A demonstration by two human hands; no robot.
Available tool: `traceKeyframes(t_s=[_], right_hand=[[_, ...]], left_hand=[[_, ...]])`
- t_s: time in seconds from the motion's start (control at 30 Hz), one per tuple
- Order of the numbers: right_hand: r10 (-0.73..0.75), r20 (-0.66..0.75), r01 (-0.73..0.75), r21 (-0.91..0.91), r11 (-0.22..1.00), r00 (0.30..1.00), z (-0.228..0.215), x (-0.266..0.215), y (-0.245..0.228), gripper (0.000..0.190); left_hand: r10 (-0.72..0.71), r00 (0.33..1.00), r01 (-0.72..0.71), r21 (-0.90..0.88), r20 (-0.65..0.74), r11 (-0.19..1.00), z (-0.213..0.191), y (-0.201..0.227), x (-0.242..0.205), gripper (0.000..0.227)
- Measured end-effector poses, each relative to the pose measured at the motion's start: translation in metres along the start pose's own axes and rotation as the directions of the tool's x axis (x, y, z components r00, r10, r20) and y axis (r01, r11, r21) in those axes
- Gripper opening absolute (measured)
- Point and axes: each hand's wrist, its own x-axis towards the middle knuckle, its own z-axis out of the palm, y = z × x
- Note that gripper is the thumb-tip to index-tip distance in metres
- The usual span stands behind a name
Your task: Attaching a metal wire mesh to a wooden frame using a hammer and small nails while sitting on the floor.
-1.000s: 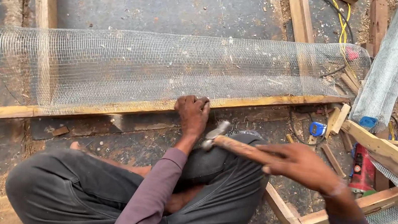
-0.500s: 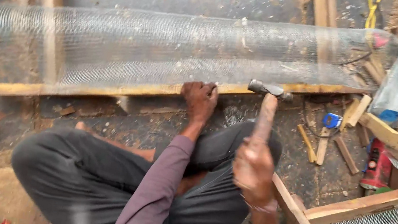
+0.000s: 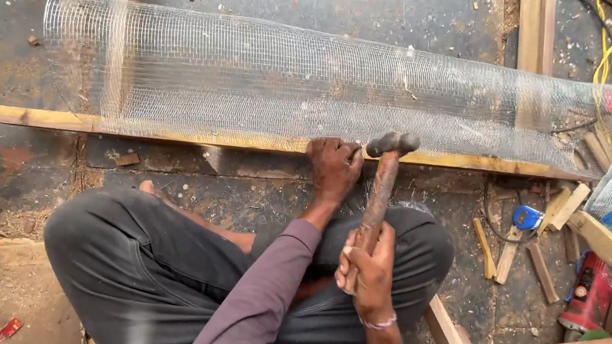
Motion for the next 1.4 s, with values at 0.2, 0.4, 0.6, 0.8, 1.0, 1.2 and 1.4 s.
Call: traceKeyframes(t_s=[0.2,0.4,0.6,0.8,1.0,1.2,1.4], right_hand=[[0.011,-0.078,-0.017,-0.077,0.997,0.997,0.011,0.022,0.010,0.060],[0.073,-0.093,-0.084,-0.122,0.989,0.993,0.010,0.024,0.014,0.061],[-0.097,-0.077,0.083,-0.160,0.984,0.992,0.013,0.018,0.008,0.055],[0.041,-0.093,-0.059,-0.205,0.977,0.995,0.010,0.020,0.013,0.060],[-0.056,-0.062,0.039,-0.240,0.970,0.997,0.011,0.016,0.003,0.060],[0.045,-0.065,-0.060,-0.262,0.963,0.997,0.007,0.016,0.011,0.066],[0.065,-0.098,-0.089,-0.260,0.962,0.993,0.001,0.023,0.009,0.066]], left_hand=[[0.022,1.000,-0.022,0.012,-0.013,1.000,-0.007,0.002,0.002,0.017],[0.006,1.000,-0.006,0.008,0.008,1.000,-0.011,0.005,0.004,0.016],[0.019,0.999,-0.019,0.022,0.034,1.000,-0.025,0.013,0.005,0.019],[-0.012,1.000,0.012,-0.013,0.028,1.000,-0.021,0.009,0.003,0.018],[0.030,0.999,-0.029,-0.036,0.026,0.999,-0.031,0.017,0.007,0.017],[0.020,1.000,-0.020,0.006,0.002,1.000,-0.037,0.017,0.009,0.018],[0.032,0.999,-0.032,-0.015,0.011,0.999,-0.039,0.022,0.011,0.018]])
